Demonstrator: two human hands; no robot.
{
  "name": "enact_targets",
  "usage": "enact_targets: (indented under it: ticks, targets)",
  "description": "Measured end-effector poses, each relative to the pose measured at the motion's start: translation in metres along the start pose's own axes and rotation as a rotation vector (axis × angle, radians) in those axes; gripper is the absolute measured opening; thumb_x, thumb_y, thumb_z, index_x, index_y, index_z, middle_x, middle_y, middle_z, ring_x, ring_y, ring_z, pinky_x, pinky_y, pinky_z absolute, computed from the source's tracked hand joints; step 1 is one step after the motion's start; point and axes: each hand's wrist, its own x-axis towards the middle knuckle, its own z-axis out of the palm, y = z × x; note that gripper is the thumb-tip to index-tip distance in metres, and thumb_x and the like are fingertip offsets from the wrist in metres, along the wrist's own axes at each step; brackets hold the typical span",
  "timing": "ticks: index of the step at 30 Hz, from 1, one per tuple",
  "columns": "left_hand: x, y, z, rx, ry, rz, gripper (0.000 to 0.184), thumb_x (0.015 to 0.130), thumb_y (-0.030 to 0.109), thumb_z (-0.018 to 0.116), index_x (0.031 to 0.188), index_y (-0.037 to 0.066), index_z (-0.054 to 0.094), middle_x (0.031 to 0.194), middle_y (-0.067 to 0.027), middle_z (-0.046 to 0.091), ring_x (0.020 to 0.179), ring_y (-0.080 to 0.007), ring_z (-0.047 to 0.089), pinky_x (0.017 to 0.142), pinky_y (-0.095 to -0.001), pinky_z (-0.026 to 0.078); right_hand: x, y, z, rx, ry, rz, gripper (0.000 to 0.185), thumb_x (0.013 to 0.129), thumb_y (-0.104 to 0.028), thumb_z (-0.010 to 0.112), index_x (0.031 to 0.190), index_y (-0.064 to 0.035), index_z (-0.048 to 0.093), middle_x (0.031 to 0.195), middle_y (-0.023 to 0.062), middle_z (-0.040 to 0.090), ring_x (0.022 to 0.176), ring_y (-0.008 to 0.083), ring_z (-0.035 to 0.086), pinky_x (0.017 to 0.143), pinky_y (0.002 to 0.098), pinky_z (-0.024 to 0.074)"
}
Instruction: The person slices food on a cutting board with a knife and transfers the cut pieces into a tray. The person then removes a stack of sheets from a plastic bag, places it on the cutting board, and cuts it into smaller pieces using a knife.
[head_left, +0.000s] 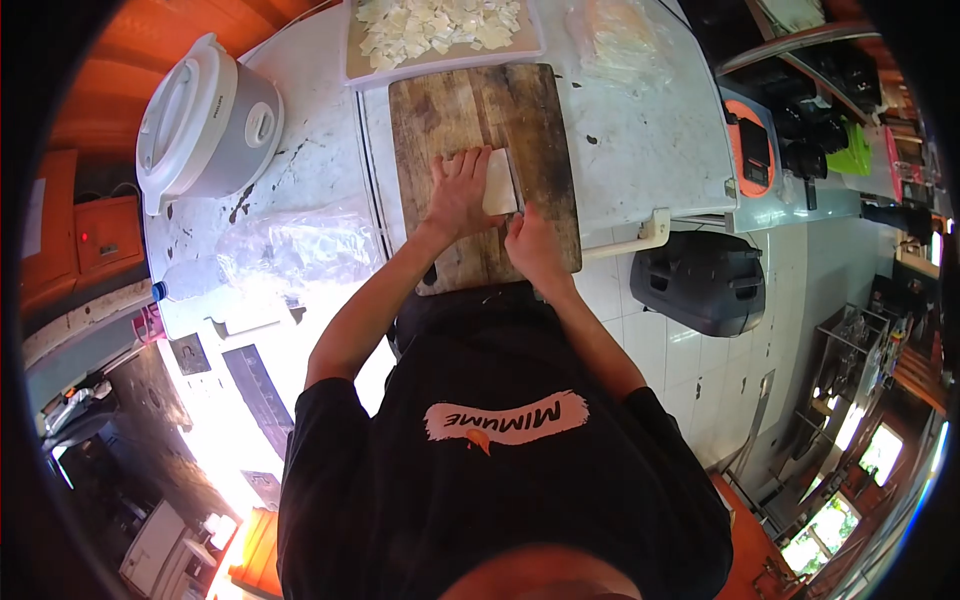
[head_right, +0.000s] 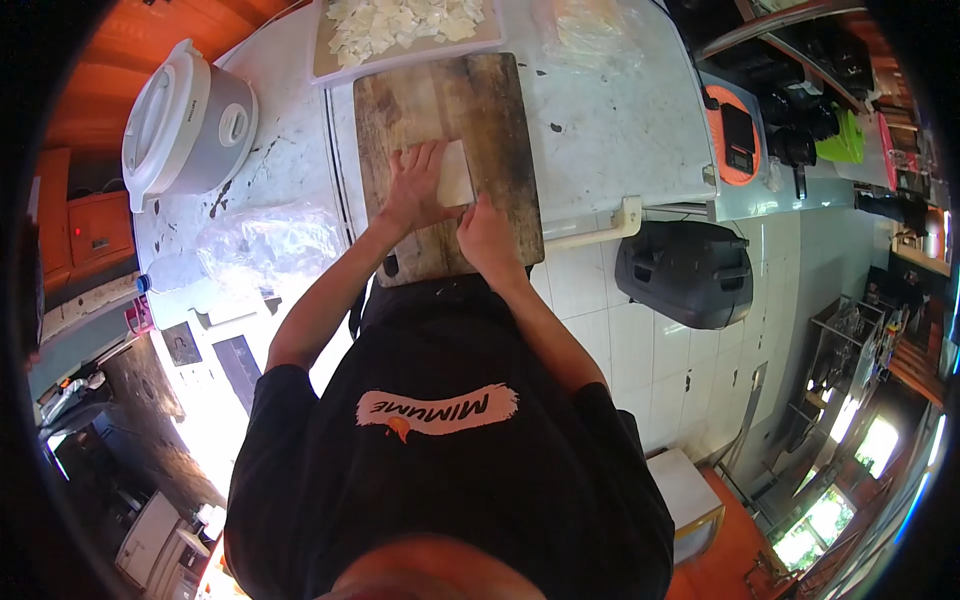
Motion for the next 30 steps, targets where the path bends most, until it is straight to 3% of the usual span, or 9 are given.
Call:
enact_targets:
  ticks: [2, 4, 5, 7, 8, 10, 13, 27, 30]
  targets:
    - [-0.003, 0.002, -0.005, 0.002, -0.015, -0.001, 0.117, 0.057, 0.055, 0.079, 0.143, -0.003, 0.026, 0.143, -0.0150, 0.036, 0.135, -0.0294, 0.033, 0.106, -0.0656, 0.018, -0.001, -0.003, -0.006, 0.018, 0.036, -0.017, 0.020, 0.092, -0.014, 0.048, 0.100, 0.0035, 0.056, 0.074, 0.0293, 0.061, 0.073, 0.0498, 0.060, 0.062, 0.0558, 0.0478]
    - [-0.009, 0.008, -0.009, 0.032, 0.075, -0.020, 0.102, 0.070, 0.051, 0.071, 0.143, -0.004, 0.026, 0.148, -0.0168, 0.031, 0.140, -0.0298, 0.026, 0.107, -0.0682, 0.012, 0.000, -0.008, -0.015, 0.048, 0.037, 0.009, 0.020, 0.093, -0.014, 0.048, 0.099, 0.0035, 0.056, 0.073, 0.0289, 0.061, 0.072, 0.0494, 0.060, 0.061, 0.0556, 0.0472]
    - [-0.009, 0.008, -0.007, 0.032, 0.078, -0.028, 0.102, 0.070, 0.051, 0.071, 0.143, -0.004, 0.026, 0.148, -0.0168, 0.031, 0.140, -0.0298, 0.026, 0.107, -0.0682, 0.012, -0.001, -0.013, -0.022, 0.079, 0.040, 0.046, 0.021, 0.094, -0.015, 0.047, 0.097, 0.0035, 0.055, 0.072, 0.0285, 0.061, 0.071, 0.0491, 0.060, 0.060, 0.0554, 0.0466]
    - [-0.009, 0.005, 0.000, -0.111, 0.291, -0.047, 0.078, 0.083, 0.037, 0.059, 0.142, -0.004, 0.028, 0.149, -0.0180, 0.031, 0.142, -0.0317, 0.023, 0.109, -0.0675, 0.008, -0.004, -0.028, -0.039, 0.075, 0.030, 0.042, 0.021, 0.095, -0.016, 0.047, 0.096, 0.0030, 0.055, 0.070, 0.0284, 0.061, 0.070, 0.0489, 0.060, 0.060, 0.0560, 0.0460]
    - [-0.007, 0.006, 0.005, -0.110, 0.288, -0.048, 0.078, 0.083, 0.037, 0.059, 0.142, -0.004, 0.028, 0.149, -0.0180, 0.031, 0.142, -0.0317, 0.023, 0.109, -0.0675, 0.008, -0.008, -0.033, -0.044, 0.069, 0.020, 0.046, 0.021, 0.095, -0.016, 0.047, 0.094, 0.0025, 0.055, 0.069, 0.0283, 0.060, 0.070, 0.0487, 0.060, 0.060, 0.0565, 0.0454]
    - [0.001, 0.013, 0.018, -0.129, 0.399, -0.111, 0.061, 0.087, 0.020, 0.051, 0.139, -0.005, 0.035, 0.144, -0.0182, 0.038, 0.139, -0.0340, 0.029, 0.112, -0.0637, 0.009, -0.014, -0.041, -0.045, 0.022, 0.011, 0.036, 0.021, 0.095, -0.016, 0.046, 0.094, 0.0025, 0.055, 0.069, 0.0286, 0.060, 0.069, 0.0488, 0.060, 0.060, 0.0567, 0.0455]
    - [0.004, 0.021, 0.034, -0.005, 0.396, -0.137, 0.054, 0.086, 0.014, 0.050, 0.136, -0.005, 0.041, 0.140, -0.0169, 0.043, 0.137, -0.0343, 0.033, 0.113, -0.0614, 0.010, -0.016, -0.044, -0.041, 0.000, -0.019, 0.010, 0.019, 0.095, -0.015, 0.046, 0.095, 0.0025, 0.054, 0.071, 0.0293, 0.060, 0.070, 0.0493, 0.059, 0.061, 0.0573, 0.0457]
    - [0.007, 0.021, 0.048, 0.017, 0.397, -0.167, 0.058, 0.082, 0.015, 0.053, 0.135, -0.004, 0.040, 0.135, -0.0140, 0.046, 0.133, -0.0303, 0.036, 0.114, -0.0592, 0.009, -0.022, -0.038, -0.022, 0.047, -0.032, -0.073, 0.017, 0.090, -0.006, 0.047, 0.103, 0.0033, 0.051, 0.075, 0.0296, 0.062, 0.071, 0.0492, 0.061, 0.062, 0.0563, 0.0489]
    - [0.007, 0.021, 0.049, 0.029, 0.392, -0.169, 0.055, 0.084, 0.015, 0.051, 0.135, -0.004, 0.041, 0.134, -0.0143, 0.047, 0.133, -0.0309, 0.037, 0.114, -0.0596, 0.010, -0.022, -0.039, -0.022, -0.020, -0.119, -0.029, 0.029, 0.088, -0.005, 0.050, 0.114, 0.0057, 0.048, 0.076, 0.0288, 0.062, 0.072, 0.0475, 0.062, 0.060, 0.0540, 0.0511]
